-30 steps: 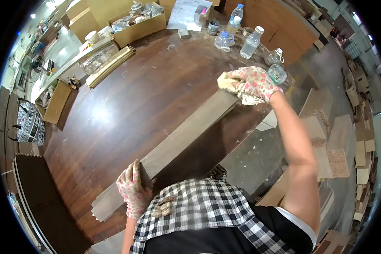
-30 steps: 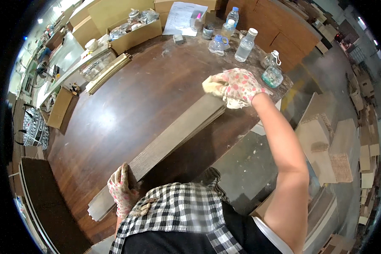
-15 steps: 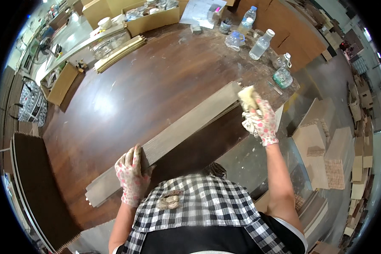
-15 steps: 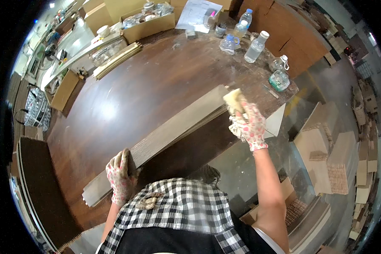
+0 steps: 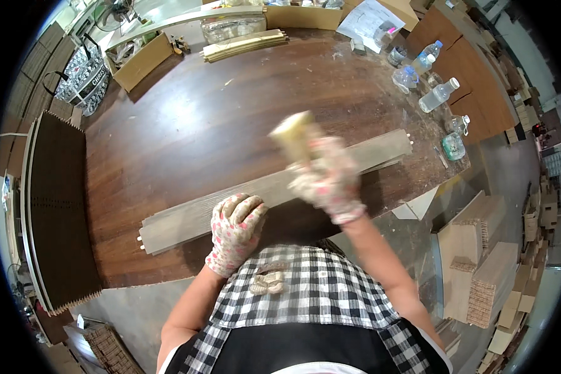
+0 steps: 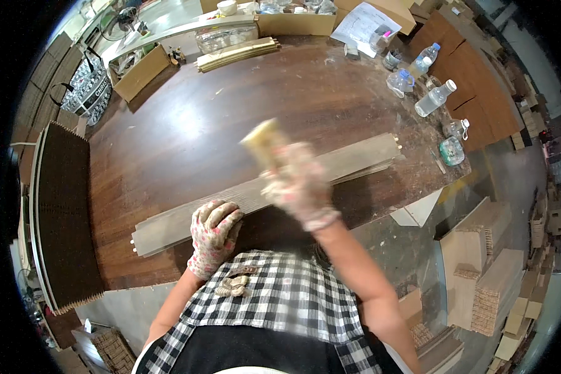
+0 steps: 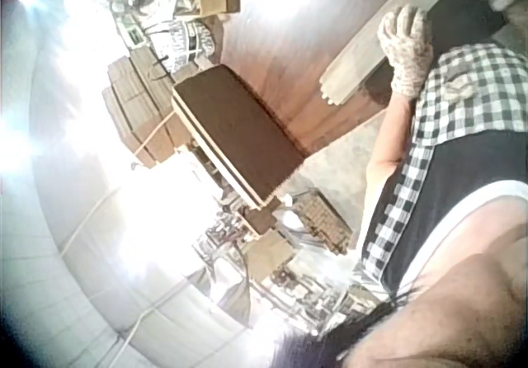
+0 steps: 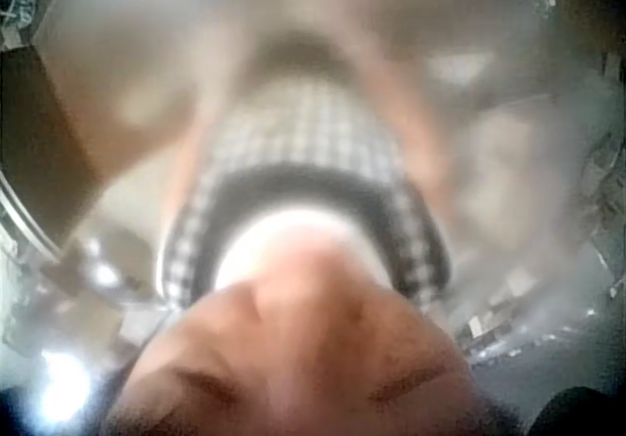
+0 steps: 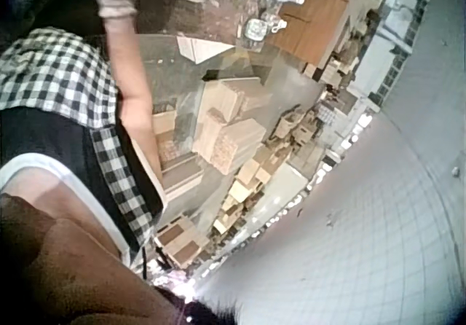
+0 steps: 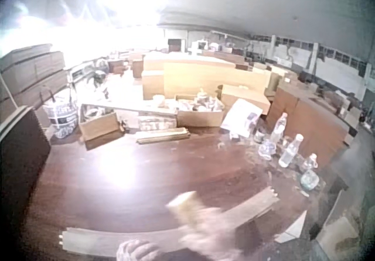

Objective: The person sands a wooden plank using a sanding block, wipes it with a cloth, and stacks it with other planks on a table.

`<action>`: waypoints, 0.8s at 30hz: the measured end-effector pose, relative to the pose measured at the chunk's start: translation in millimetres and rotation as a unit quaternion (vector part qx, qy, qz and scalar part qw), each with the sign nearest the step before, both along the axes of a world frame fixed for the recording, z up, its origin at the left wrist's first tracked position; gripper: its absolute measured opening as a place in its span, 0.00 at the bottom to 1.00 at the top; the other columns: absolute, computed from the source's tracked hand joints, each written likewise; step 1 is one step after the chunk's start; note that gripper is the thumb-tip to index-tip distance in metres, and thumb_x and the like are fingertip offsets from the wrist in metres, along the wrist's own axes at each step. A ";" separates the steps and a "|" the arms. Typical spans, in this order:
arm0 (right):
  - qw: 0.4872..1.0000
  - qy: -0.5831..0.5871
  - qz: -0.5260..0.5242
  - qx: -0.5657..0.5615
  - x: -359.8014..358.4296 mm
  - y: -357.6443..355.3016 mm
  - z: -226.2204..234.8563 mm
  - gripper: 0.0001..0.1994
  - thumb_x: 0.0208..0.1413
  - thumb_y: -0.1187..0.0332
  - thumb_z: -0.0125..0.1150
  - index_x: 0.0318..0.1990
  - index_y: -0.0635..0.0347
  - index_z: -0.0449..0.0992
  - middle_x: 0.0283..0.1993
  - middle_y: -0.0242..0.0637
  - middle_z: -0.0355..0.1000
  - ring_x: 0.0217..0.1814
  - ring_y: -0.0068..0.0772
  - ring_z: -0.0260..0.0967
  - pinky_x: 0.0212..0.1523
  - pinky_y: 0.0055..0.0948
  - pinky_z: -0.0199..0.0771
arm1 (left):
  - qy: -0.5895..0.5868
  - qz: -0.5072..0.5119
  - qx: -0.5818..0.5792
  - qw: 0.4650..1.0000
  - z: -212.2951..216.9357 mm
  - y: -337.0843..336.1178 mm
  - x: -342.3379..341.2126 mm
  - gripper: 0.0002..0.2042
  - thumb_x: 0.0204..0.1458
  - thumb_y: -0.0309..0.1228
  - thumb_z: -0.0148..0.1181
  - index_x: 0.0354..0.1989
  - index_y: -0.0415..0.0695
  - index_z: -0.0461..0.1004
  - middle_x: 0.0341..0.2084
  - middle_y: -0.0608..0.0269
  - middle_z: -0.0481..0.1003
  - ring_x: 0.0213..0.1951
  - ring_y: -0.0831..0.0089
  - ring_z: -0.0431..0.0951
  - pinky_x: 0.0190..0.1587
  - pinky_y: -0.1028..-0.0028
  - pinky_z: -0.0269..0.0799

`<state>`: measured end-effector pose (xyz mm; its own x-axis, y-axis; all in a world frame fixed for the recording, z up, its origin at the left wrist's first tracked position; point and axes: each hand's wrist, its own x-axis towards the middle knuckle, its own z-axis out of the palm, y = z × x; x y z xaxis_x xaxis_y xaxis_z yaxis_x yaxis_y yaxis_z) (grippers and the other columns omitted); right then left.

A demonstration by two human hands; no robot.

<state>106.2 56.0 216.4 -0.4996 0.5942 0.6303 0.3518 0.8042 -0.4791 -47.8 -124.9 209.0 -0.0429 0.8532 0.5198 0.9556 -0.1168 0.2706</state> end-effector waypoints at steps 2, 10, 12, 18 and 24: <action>0.991 -0.105 0.017 0.080 -22.2 -3.7 -4.0 0.21 0.44 0.56 0.70 0.45 0.56 0.76 0.39 0.42 0.74 0.31 0.38 0.74 0.30 0.39 0.79 | 0.007 0.010 0.016 1.000 -2.7 -2.5 -2.1 0.13 0.42 0.26 0.65 0.39 0.49 0.79 0.44 0.67 0.77 0.48 0.63 0.76 0.50 0.60 0.71; 0.933 0.166 -0.117 -0.298 137.9 200.8 7.3 0.14 0.65 0.56 0.55 0.45 0.57 0.75 0.32 0.35 0.72 0.26 0.26 0.71 0.26 0.27 0.74 | -0.028 -0.019 0.028 0.999 -15.2 -6.7 -10.6 0.13 0.42 0.28 0.64 0.39 0.49 0.80 0.43 0.67 0.79 0.46 0.63 0.78 0.47 0.61 0.76; 0.968 -0.080 -0.215 0.099 190.8 228.8 6.3 0.20 0.65 0.58 0.57 0.58 0.62 0.73 0.44 0.42 0.77 0.39 0.34 0.78 0.37 0.33 0.80 | -0.004 -0.023 0.039 0.999 -16.7 -8.9 -12.1 0.13 0.41 0.29 0.61 0.38 0.49 0.80 0.43 0.67 0.79 0.46 0.64 0.79 0.45 0.62 0.76; 0.995 -0.090 -0.037 -0.029 60.2 77.3 -6.3 0.20 0.61 0.68 0.62 0.59 0.65 0.73 0.53 0.52 0.75 0.53 0.51 0.75 0.52 0.43 0.77 | -0.010 -0.023 0.040 0.999 -20.2 -16.7 -12.3 0.14 0.41 0.32 0.62 0.39 0.51 0.81 0.45 0.68 0.79 0.47 0.67 0.79 0.46 0.64 0.77; 0.967 -0.058 0.244 -0.044 -85.6 0.5 3.6 0.19 0.57 0.68 0.65 0.55 0.64 0.75 0.48 0.51 0.77 0.47 0.51 0.77 0.48 0.40 0.79 | -0.027 -0.041 0.055 0.997 -28.8 -19.0 -11.7 0.11 0.44 0.33 0.61 0.38 0.51 0.80 0.43 0.67 0.79 0.45 0.67 0.80 0.44 0.65 0.79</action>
<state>20.5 56.5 220.0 -0.7989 0.3175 0.5108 -0.0044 0.8462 -0.5329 -59.5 -143.9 180.2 -0.0062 0.7924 0.6099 0.9258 -0.2259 0.3030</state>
